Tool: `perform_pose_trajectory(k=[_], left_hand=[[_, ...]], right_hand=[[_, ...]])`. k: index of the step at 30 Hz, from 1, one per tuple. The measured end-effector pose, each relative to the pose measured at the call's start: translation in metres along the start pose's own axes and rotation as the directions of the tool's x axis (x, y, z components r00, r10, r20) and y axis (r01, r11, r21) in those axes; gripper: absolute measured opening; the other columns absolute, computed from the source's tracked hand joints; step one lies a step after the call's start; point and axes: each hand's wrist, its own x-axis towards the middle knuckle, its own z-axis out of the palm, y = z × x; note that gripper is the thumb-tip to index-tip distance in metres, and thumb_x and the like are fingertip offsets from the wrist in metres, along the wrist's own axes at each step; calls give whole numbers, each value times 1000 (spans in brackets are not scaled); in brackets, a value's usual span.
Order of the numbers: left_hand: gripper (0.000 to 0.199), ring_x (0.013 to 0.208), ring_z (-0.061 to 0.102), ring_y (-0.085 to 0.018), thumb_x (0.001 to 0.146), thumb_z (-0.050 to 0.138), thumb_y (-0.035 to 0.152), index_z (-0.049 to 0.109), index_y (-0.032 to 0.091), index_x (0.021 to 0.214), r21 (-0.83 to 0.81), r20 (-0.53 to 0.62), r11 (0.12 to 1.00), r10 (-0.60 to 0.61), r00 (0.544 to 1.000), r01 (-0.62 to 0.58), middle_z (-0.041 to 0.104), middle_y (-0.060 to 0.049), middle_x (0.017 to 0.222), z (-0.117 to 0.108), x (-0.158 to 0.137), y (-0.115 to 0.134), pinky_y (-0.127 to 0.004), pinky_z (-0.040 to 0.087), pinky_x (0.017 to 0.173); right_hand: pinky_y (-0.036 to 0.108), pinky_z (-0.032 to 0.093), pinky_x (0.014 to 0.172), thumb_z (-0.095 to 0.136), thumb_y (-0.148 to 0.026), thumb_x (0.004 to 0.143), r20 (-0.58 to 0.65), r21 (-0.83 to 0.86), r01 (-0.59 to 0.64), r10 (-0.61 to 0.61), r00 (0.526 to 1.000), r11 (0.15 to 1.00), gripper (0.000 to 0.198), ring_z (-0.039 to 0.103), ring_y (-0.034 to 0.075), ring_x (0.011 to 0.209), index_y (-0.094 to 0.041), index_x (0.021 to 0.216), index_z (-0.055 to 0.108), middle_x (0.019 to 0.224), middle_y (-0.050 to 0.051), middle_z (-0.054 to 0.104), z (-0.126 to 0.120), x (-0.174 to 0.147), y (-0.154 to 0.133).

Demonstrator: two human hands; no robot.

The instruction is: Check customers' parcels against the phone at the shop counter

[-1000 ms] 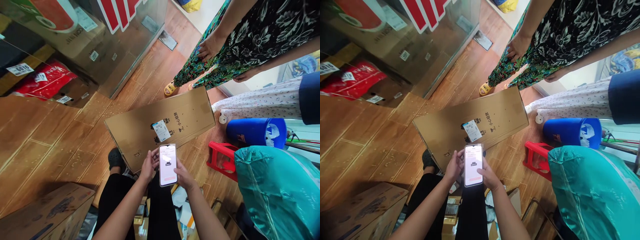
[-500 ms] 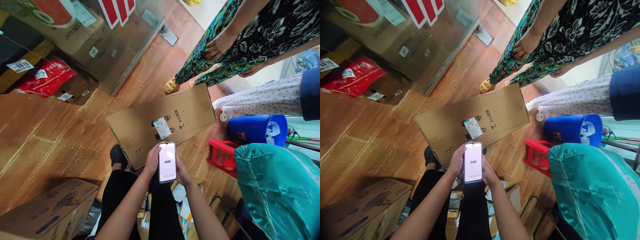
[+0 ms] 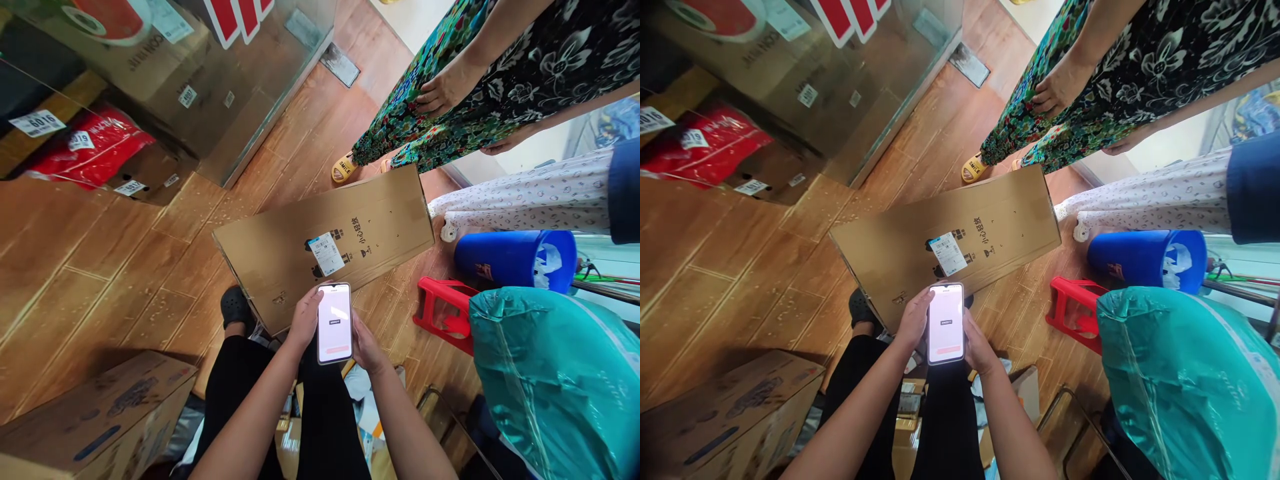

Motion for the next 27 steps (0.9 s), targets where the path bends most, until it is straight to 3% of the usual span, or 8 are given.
perform_pose_trajectory(k=[8,15,20,27], left_hand=[[44,98,63,-23,73,60,42,71,12,104,-4,-7,999,49,999,-49,73,-8,105,1,2,12,-31,46,86],[57,69,62,-16,68,71,34,58,14,120,-12,-42,1000,-17,999,17,72,-6,95,3,1,1,-27,47,63],[45,83,64,-17,76,59,39,63,13,113,-54,-65,998,12,998,-16,72,-7,102,2,-1,0,-27,48,72],[45,91,64,-20,78,59,40,64,13,114,-64,-71,998,23,997,-28,72,-6,102,-4,-1,-1,-28,48,76]], right_hand=[[45,45,98,59,-57,83,-16,-53,-4,4,1000,999,47,61,26,111,-26,120,56,120,5,67,8,2,-7],[45,44,101,61,-54,83,-49,-37,-28,26,998,999,52,58,26,116,-25,125,53,122,5,66,6,6,-5],[43,43,102,58,-53,86,-36,-76,-8,6,999,997,48,59,25,117,-25,124,55,126,5,64,6,6,-3],[44,46,98,58,-53,86,-24,-78,-19,17,1000,997,47,60,26,114,-26,124,55,125,5,65,12,5,-3]])
